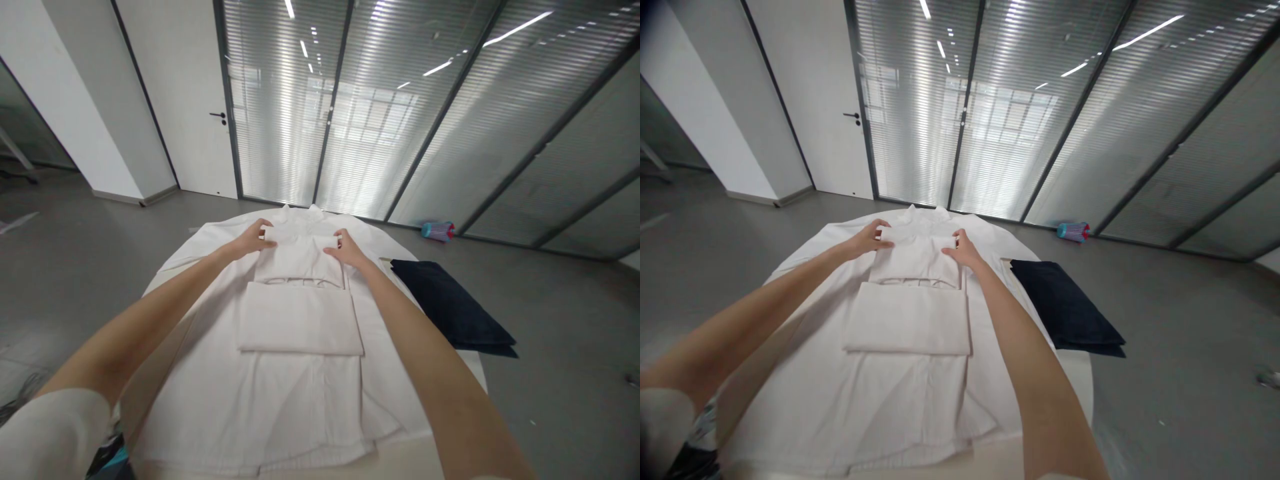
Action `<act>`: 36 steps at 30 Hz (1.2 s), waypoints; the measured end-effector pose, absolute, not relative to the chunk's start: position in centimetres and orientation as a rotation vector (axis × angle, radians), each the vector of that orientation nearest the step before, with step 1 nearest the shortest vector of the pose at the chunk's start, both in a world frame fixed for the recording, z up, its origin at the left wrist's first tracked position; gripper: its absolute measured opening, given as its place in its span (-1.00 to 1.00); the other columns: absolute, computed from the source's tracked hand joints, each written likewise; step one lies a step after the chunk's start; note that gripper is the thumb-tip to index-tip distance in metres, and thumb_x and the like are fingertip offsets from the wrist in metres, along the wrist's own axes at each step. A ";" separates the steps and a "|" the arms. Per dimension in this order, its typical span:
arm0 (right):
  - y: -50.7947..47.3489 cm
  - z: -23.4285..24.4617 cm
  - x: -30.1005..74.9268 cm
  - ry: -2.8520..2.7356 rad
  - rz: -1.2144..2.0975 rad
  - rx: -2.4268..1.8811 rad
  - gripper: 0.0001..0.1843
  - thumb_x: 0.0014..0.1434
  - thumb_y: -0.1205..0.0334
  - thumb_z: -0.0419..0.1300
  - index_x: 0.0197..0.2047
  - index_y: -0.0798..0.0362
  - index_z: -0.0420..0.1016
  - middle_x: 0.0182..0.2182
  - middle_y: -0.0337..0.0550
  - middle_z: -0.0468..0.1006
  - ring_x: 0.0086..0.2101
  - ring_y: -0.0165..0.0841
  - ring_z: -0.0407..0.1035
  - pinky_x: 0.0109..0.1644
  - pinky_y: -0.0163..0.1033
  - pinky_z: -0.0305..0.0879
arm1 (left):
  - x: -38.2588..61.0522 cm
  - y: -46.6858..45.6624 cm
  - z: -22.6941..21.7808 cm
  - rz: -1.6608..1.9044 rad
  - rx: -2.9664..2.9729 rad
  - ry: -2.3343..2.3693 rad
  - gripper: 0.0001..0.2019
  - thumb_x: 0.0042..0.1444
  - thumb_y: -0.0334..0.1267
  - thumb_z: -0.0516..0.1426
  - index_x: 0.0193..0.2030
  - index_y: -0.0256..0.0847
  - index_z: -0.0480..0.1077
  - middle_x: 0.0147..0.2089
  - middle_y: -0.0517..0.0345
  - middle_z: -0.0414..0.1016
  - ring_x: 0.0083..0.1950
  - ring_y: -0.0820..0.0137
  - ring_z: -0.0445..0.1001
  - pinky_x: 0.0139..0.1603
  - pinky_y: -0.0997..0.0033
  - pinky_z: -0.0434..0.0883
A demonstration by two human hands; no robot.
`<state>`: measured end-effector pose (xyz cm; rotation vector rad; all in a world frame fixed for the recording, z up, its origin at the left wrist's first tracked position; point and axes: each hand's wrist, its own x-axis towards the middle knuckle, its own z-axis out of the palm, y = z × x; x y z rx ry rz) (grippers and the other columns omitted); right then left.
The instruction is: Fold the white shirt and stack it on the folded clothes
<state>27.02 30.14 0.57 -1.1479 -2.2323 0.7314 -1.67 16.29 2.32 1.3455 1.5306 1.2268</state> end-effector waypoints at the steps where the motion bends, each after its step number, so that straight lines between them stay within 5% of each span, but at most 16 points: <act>1: 29.9 1.2 27.3 -2.152 0.823 -1.056 -0.38 -0.07 -0.05 0.37 -0.01 -0.04 0.25 -0.38 -0.32 0.48 -0.37 -0.30 0.39 -0.22 -0.16 0.35 | -1.3 15.7 2.9 1.312 1.348 1.486 -0.22 -0.33 -0.15 0.45 0.08 -0.19 0.28 -0.18 0.09 0.54 -0.21 0.30 0.53 -0.17 0.25 0.47; 6: 25.3 4.3 29.9 -1.915 1.023 -0.740 -0.39 -0.12 -0.06 0.43 -0.05 -0.01 0.36 -0.37 -0.27 0.49 -0.38 -0.31 0.39 -0.30 -0.21 0.33 | 0.1 10.8 4.2 1.450 1.419 1.310 -0.44 -0.14 0.01 0.42 -0.07 -0.28 0.47 -0.15 -0.03 0.58 -0.07 0.11 0.55 -0.01 0.08 0.48; 9: 20.4 4.7 32.0 -1.995 0.859 -0.636 -0.61 0.01 -0.02 0.40 -0.17 0.00 0.48 -0.32 -0.20 0.53 -0.30 -0.27 0.42 -0.19 -0.16 0.36 | 0.5 6.7 3.5 1.372 1.673 1.375 -0.57 0.00 0.03 0.36 -0.13 -0.26 0.48 -0.14 -0.03 0.57 -0.07 0.14 0.53 -0.01 0.11 0.48; 13: 14.4 3.6 35.0 -2.217 0.564 -0.364 -0.94 0.23 0.26 0.24 -0.19 -0.02 0.50 -0.27 -0.14 0.51 -0.22 -0.26 0.42 -0.11 -0.13 0.36 | 0.5 2.8 1.4 1.236 2.224 1.372 -0.61 0.13 -0.07 0.28 0.05 -0.18 0.46 0.05 -0.10 0.48 0.09 0.15 0.47 0.15 0.14 0.41; 21: 12.3 -0.2 37.6 -2.606 0.067 -0.471 -0.15 0.01 0.63 0.01 0.37 -0.02 0.27 0.24 0.08 0.36 0.21 -0.11 0.24 0.21 0.15 0.22 | 1.3 1.2 -0.9 0.815 2.776 1.516 -0.66 0.31 -0.31 0.03 0.18 -0.13 0.44 0.04 -0.15 0.47 0.07 0.14 0.42 0.12 0.07 0.35; 26: 14.3 -0.7 37.1 -2.683 -0.018 -0.643 -0.30 0.18 0.57 0.01 0.31 -0.13 0.39 0.25 -0.06 0.41 0.20 -0.16 0.32 0.25 0.10 0.25 | 2.0 1.2 0.0 0.611 2.845 1.552 -0.47 0.33 -0.39 -0.05 0.42 -0.02 0.21 0.24 -0.15 0.39 0.25 0.12 0.35 0.22 0.06 0.30; 36: 15.7 -1.9 36.8 -2.604 0.287 -0.666 -0.37 0.28 0.47 -0.04 0.33 -0.16 0.37 0.28 -0.18 0.38 0.19 -0.29 0.35 0.30 -0.03 0.29 | 1.9 2.0 -0.9 0.456 2.906 1.447 -0.38 0.35 -0.41 -0.06 0.51 0.01 -0.01 0.43 -0.06 0.21 0.40 0.11 0.22 0.37 0.07 0.17</act>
